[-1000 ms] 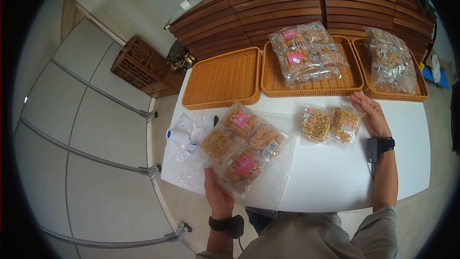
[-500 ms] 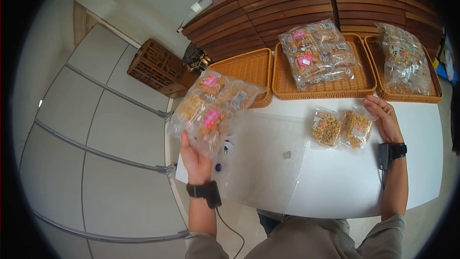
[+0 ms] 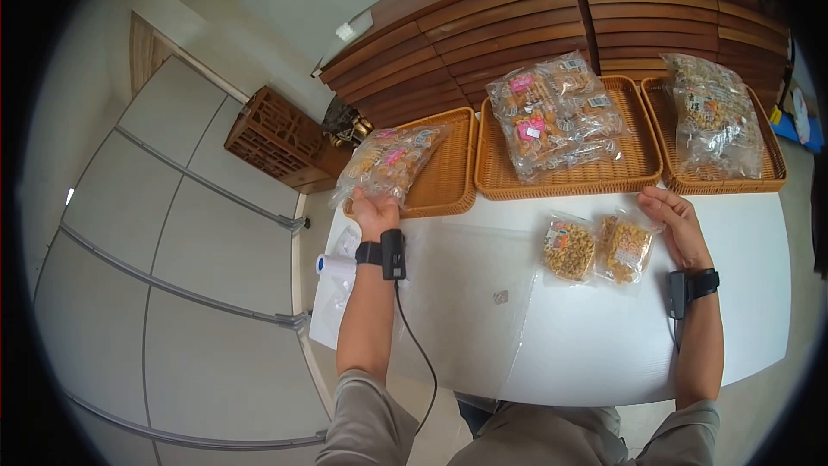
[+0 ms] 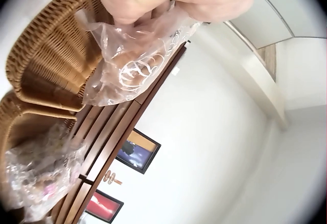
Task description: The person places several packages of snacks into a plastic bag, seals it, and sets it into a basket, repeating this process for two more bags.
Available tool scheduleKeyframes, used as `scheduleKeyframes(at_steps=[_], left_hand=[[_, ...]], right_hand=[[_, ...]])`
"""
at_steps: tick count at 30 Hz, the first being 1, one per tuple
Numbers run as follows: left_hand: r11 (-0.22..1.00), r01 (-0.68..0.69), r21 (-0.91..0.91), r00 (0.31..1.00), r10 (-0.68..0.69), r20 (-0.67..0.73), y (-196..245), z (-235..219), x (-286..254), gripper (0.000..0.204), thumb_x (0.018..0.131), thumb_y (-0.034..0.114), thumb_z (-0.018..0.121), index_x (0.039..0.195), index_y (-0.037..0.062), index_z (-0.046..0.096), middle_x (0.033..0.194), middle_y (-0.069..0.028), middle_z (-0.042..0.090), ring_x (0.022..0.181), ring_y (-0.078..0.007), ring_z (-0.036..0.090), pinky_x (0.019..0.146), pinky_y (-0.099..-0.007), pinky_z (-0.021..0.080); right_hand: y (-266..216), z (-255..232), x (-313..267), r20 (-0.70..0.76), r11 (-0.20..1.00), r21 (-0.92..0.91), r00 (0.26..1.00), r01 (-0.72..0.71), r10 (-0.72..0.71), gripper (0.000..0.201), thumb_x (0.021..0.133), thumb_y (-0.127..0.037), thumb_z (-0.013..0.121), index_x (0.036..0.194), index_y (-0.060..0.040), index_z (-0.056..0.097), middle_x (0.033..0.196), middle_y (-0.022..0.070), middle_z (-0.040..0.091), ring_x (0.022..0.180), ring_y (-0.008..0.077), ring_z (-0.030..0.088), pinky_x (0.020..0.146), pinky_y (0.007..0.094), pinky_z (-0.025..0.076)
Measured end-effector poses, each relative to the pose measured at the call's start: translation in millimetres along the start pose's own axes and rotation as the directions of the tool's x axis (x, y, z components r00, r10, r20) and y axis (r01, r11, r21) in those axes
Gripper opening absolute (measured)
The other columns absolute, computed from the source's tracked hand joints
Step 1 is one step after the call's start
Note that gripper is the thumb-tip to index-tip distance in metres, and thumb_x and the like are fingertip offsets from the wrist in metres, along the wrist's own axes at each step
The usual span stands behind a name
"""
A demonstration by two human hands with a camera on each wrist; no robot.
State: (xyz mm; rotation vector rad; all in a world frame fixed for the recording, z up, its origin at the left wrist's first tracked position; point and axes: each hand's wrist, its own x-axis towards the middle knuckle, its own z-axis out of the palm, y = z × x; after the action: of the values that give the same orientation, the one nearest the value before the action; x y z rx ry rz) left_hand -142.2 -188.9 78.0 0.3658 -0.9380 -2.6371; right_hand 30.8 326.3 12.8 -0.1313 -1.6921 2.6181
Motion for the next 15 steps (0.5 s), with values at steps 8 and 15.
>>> scheduleKeyframes(at_steps=[8, 15], left_hand=[[0.997, -0.062, -0.053, 0.988, 0.054, -0.147, -46, 12, 14, 0.046, 0.104, 0.035, 0.038, 0.137, 0.0048, 0.048, 0.141, -0.0110, 0.053, 0.128, -0.0304, 0.050, 0.106, -0.0440, 0.041], [0.250, -0.093, 0.964, 0.951, 0.310, 0.011, -66, -21, 20, 0.047, 0.097, 0.024, 0.044, 0.139, 0.0007, 0.046, 0.143, -0.0126, 0.050, 0.132, -0.0285, 0.046, 0.108, -0.0415, 0.040]], right_hand=[[-3, 2, 0, -0.014, 1.000, -0.014, 1.000, -0.024, 0.024, 0.031, 0.095, -0.011, 0.066, 0.123, 0.0014, 0.064, 0.114, 0.0104, 0.071, 0.108, 0.0146, 0.065, 0.101, 0.0279, 0.047], [-3, 3, 1, -0.014, 0.999, -0.026, 0.999, -0.041, 0.041, 0.029, 0.095, -0.012, 0.065, 0.121, -0.0002, 0.065, 0.111, 0.0084, 0.071, 0.106, 0.0138, 0.065, 0.099, 0.0271, 0.047]])
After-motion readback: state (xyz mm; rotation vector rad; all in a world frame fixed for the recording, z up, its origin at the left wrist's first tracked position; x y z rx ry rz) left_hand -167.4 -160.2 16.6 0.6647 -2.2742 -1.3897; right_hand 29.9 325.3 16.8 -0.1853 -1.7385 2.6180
